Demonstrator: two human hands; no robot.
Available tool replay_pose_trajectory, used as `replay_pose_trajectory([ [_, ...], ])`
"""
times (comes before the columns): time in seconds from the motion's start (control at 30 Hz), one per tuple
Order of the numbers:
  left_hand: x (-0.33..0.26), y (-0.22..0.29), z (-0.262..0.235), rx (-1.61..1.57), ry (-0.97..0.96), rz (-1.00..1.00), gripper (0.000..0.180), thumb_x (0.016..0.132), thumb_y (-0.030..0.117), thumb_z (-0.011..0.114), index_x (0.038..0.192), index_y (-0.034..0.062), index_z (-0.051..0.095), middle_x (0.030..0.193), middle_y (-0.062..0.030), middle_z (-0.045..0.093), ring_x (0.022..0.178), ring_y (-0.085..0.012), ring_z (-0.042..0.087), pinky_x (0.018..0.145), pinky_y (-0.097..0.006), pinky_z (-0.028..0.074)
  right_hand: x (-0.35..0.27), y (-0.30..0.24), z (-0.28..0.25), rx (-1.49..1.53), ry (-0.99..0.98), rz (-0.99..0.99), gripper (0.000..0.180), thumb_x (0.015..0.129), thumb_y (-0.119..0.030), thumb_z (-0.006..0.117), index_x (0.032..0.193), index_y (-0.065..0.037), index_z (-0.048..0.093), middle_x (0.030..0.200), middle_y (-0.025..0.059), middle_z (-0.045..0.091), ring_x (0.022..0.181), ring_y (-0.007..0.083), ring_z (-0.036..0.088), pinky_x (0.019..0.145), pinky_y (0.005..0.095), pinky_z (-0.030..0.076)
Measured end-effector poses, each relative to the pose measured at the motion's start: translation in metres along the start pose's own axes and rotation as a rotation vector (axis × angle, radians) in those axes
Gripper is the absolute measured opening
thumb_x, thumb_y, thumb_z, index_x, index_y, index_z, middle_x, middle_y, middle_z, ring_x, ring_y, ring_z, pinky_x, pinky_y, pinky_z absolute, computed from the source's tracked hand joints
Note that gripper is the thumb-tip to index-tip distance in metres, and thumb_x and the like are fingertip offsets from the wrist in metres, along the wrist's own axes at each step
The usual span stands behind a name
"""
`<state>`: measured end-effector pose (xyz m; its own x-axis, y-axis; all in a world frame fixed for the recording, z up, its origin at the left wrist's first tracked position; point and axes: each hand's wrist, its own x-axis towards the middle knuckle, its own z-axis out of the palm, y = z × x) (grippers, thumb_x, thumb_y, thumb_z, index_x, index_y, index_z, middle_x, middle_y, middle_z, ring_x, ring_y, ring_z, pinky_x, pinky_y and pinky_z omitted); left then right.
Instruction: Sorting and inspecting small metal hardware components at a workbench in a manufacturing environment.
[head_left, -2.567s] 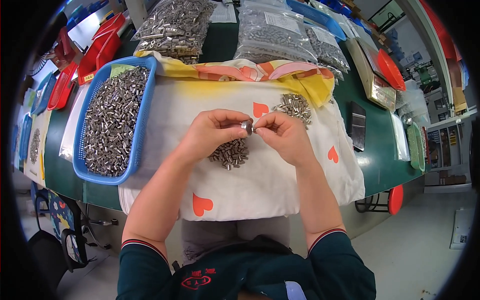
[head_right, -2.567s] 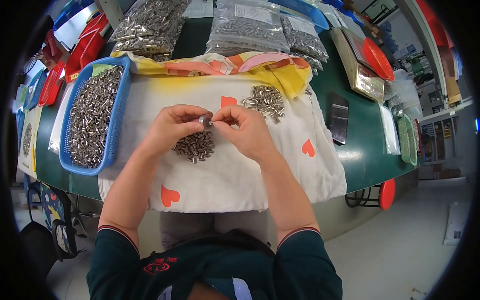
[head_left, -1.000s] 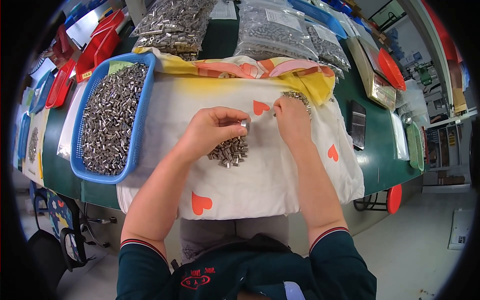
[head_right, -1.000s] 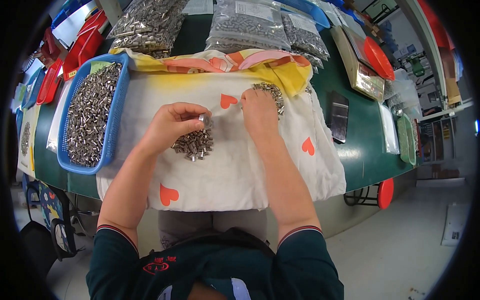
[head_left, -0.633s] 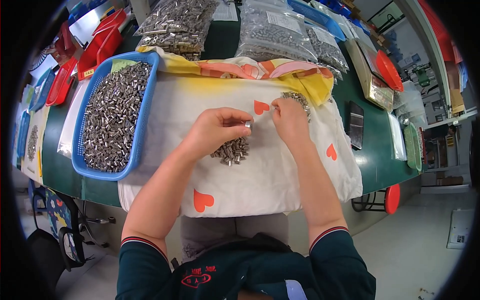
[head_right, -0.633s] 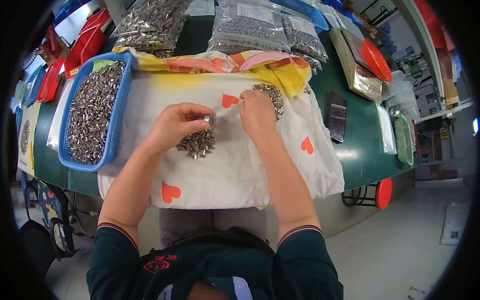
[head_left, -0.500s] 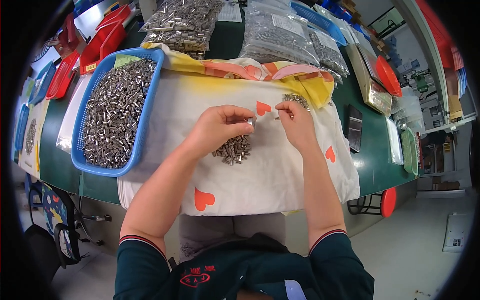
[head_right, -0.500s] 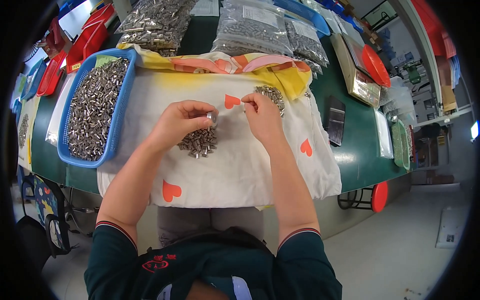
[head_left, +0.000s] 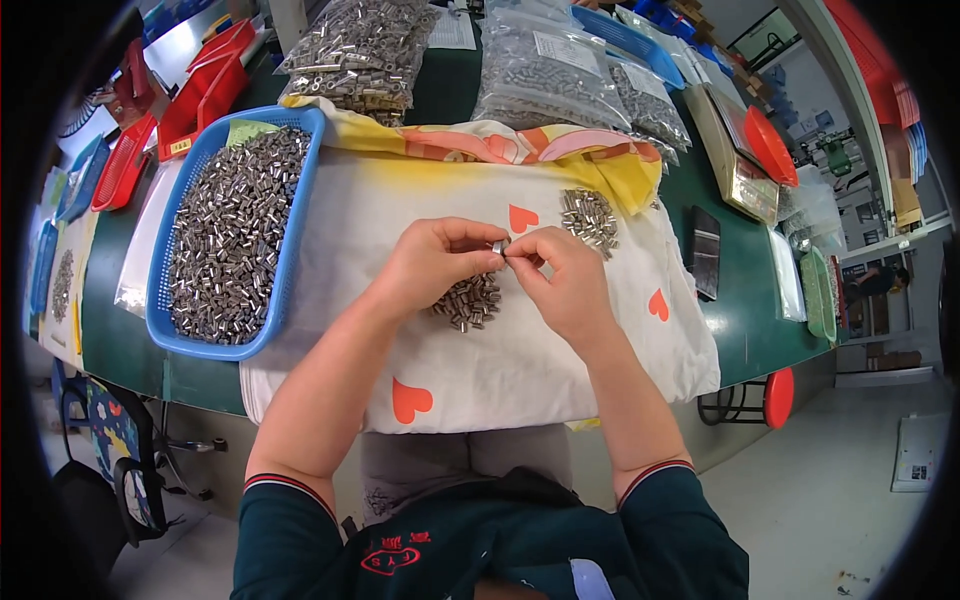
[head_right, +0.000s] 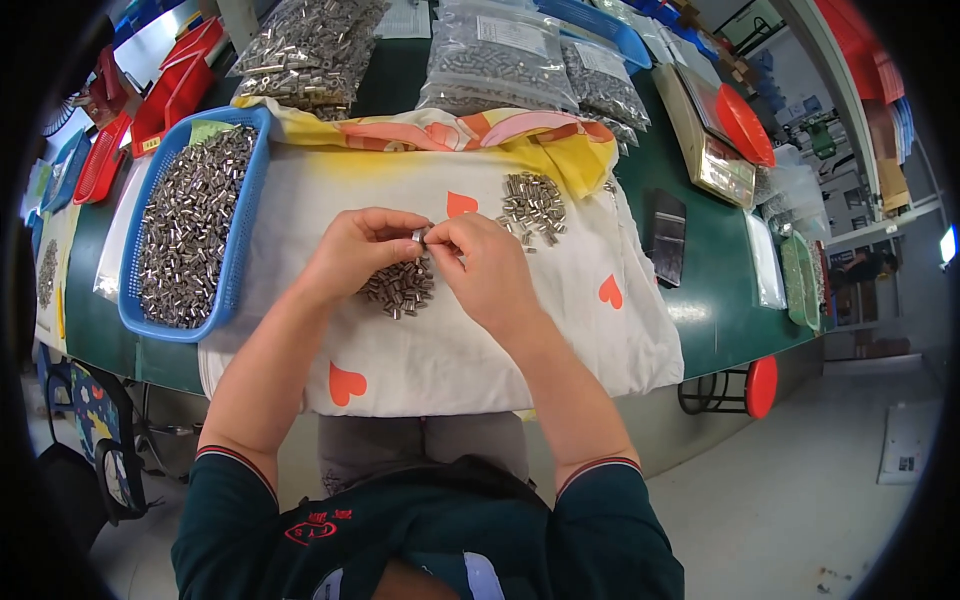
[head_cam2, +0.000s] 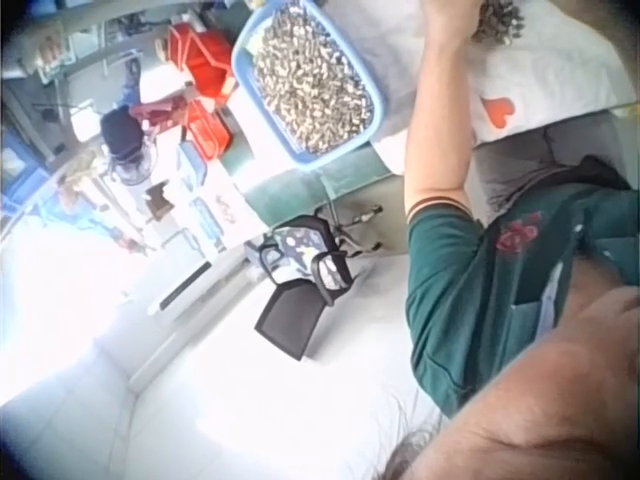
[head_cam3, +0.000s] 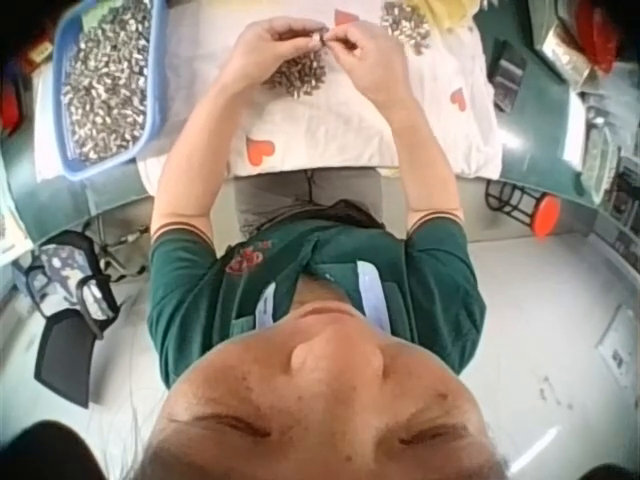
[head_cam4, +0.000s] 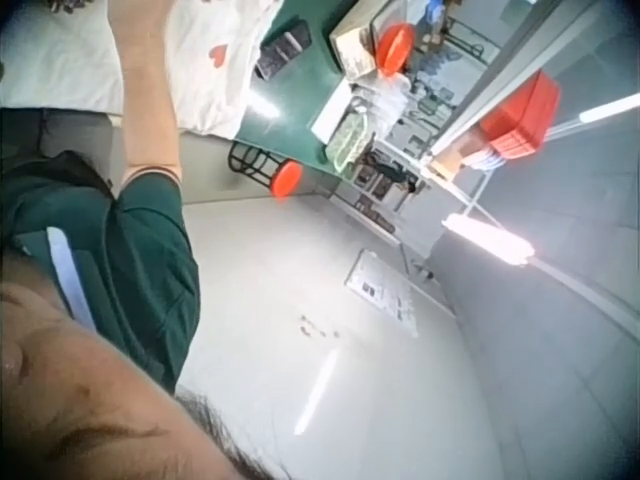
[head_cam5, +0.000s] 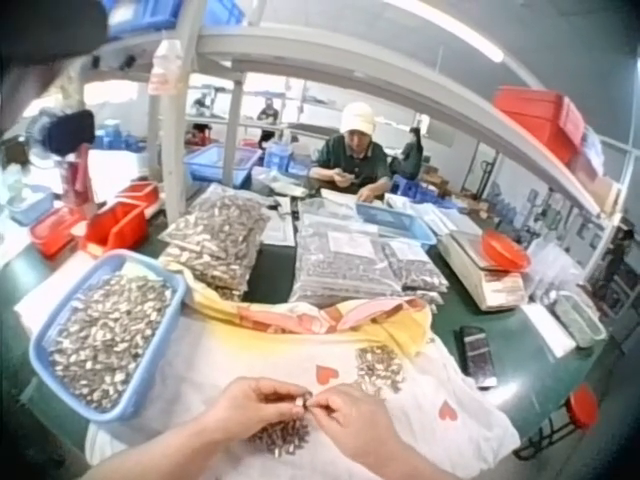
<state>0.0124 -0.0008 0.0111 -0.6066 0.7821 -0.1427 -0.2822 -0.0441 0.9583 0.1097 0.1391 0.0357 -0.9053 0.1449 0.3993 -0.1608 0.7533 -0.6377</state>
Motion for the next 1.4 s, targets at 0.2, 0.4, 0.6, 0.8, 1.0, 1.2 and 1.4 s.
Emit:
replay_pose_trajectory([
  [0.2, 0.004, -0.001, -0.005, 0.230, -0.023, 0.272, 0.027, 0.071, 0.008, 0.068, 0.095, -0.0021, 0.061, 0.087, -0.0068, 0.063, 0.077, -0.0084, 0.058, 0.069, -0.022, 0.047, -0.001, -0.004, -0.001, 0.012, 0.054, 0.065, 0.007, 0.072, -0.001, 0.059, 0.079, 0.000, 0.060, 0.075, 0.0117, 0.059, 0.069, 0.0214, 0.057, 0.064, 0.0276, 0.044],
  [0.4, -0.010, 0.003, -0.019, 0.156, -0.115, 0.227, 0.026, 0.069, 0.005, 0.067, 0.093, -0.0014, 0.062, 0.084, -0.0072, 0.064, 0.076, -0.0097, 0.059, 0.070, -0.022, 0.048, 0.001, 0.012, 0.007, 0.311, -0.117, 0.244, 0.010, 0.075, 0.002, 0.058, 0.084, 0.001, 0.057, 0.078, 0.0032, 0.057, 0.069, 0.0083, 0.051, 0.064, 0.0203, 0.041],
  [0.6, -0.010, 0.007, -0.026, 0.189, -0.032, 0.270, 0.025, 0.069, 0.007, 0.067, 0.092, -0.0015, 0.062, 0.083, -0.0064, 0.064, 0.075, -0.0100, 0.059, 0.070, -0.022, 0.048, 0.010, 0.013, 0.011, 0.418, -0.160, 0.281, 0.014, 0.077, 0.002, 0.056, 0.090, 0.000, 0.054, 0.082, 0.0010, 0.053, 0.071, 0.0064, 0.048, 0.065, 0.0186, 0.039],
  [0.8, -0.006, 0.015, -0.028, 0.033, 0.042, 0.323, 0.028, 0.069, 0.009, 0.067, 0.095, -0.0007, 0.060, 0.085, -0.0050, 0.062, 0.077, -0.0100, 0.059, 0.070, -0.023, 0.048, -0.027, 0.036, -0.011, 0.242, -0.052, 0.380, 0.014, 0.079, 0.000, 0.053, 0.093, 0.001, 0.054, 0.081, 0.0014, 0.052, 0.072, 0.0076, 0.047, 0.067, 0.0192, 0.039],
  [1.0, -0.007, 0.017, -0.025, -0.335, 0.066, 0.253, 0.028, 0.075, 0.013, 0.063, 0.101, 0.0035, 0.057, 0.089, -0.0022, 0.059, 0.079, -0.0091, 0.056, 0.068, -0.023, 0.047, -0.091, 0.037, -0.044, -0.014, 0.036, 0.401, 0.016, 0.080, -0.005, 0.052, 0.095, 0.001, 0.055, 0.084, 0.0050, 0.055, 0.073, 0.0109, 0.051, 0.066, 0.0225, 0.042],
  [1.2, -0.040, 0.013, -0.021, -0.522, 0.188, 0.145, 0.027, 0.080, 0.017, 0.059, 0.104, 0.0075, 0.053, 0.087, 0.0015, 0.057, 0.076, -0.0078, 0.054, 0.065, -0.021, 0.044, -0.127, 0.034, -0.057, -0.190, 0.102, 0.393, 0.017, 0.081, -0.006, 0.051, 0.095, 0.001, 0.055, 0.085, 0.0063, 0.056, 0.075, 0.0130, 0.052, 0.068, 0.0236, 0.042],
  [1.4, -0.080, -0.008, -0.025, -0.598, 0.243, 0.152, 0.025, 0.083, 0.020, 0.056, 0.105, 0.0091, 0.053, 0.089, 0.0037, 0.055, 0.077, -0.0068, 0.051, 0.068, -0.021, 0.043, -0.149, 0.058, -0.036, -0.156, 0.224, 0.356, 0.017, 0.081, -0.009, 0.051, 0.094, 0.001, 0.056, 0.084, 0.0076, 0.057, 0.073, 0.0156, 0.053, 0.065, 0.0252, 0.042],
])
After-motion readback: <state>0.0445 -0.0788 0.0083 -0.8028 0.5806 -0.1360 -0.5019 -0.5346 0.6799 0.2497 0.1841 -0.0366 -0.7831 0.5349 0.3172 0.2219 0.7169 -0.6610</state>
